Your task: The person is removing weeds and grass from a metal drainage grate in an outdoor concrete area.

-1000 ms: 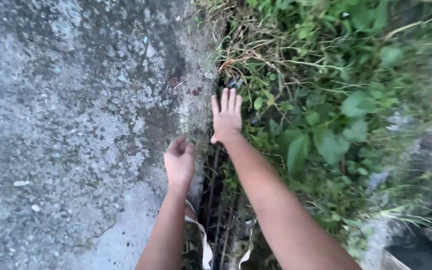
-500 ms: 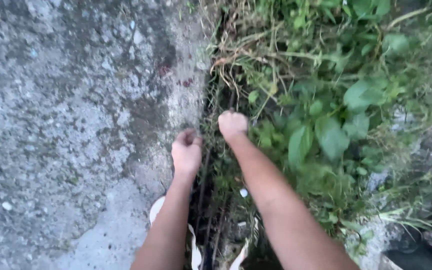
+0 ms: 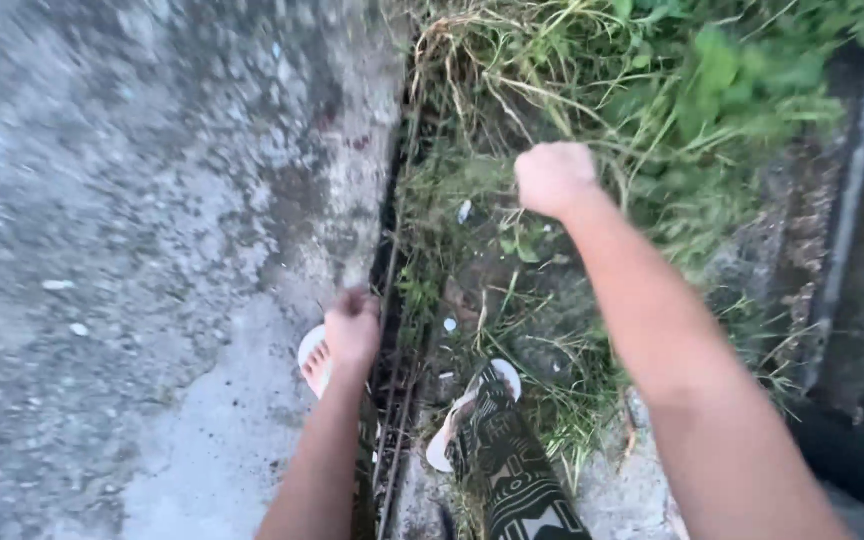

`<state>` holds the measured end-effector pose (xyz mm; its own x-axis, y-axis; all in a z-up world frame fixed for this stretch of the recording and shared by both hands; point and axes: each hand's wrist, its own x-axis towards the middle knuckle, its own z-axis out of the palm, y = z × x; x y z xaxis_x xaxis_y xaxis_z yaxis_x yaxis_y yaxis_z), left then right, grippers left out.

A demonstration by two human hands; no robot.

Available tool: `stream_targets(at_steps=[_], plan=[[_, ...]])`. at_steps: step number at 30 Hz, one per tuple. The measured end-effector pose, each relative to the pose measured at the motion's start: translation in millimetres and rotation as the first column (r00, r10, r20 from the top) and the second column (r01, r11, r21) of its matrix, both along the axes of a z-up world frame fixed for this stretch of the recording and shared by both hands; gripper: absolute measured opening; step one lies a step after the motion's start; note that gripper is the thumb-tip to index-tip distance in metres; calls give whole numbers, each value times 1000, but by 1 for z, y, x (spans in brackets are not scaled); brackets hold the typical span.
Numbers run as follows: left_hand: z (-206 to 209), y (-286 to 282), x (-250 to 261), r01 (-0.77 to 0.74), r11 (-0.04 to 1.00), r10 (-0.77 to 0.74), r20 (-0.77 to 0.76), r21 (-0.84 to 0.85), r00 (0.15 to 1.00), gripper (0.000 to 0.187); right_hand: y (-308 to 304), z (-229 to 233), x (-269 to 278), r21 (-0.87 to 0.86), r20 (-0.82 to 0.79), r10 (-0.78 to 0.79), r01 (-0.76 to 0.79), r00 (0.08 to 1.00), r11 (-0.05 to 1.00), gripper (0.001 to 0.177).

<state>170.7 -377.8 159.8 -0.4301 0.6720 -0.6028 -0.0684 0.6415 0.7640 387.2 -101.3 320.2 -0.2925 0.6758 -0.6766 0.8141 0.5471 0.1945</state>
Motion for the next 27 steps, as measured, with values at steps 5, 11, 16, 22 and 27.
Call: stream_targets(at_steps=[5,11,16,22,27], plan=[[82,6,28,15,1000,-15,-3,-24,1000,28,-124,94,78,97,-148,-185,200,972,975,26],[233,58,90,31,999,-32,172,10,985,30,-247,189,260,94,90,-748,742,658,664,33],[285,61,111,111,985,-115,22,135,993,29,-223,276,348,322,-198,-853,854,483,408,29],[348,63,62,120,990,-115,-70,77,991,33,-161,426,304,370,-672,-577,886,464,281,111],[401,70,3,77,990,-64,-104,119,993,35,-148,393,294,446,-666,-351,729,658,520,79]])
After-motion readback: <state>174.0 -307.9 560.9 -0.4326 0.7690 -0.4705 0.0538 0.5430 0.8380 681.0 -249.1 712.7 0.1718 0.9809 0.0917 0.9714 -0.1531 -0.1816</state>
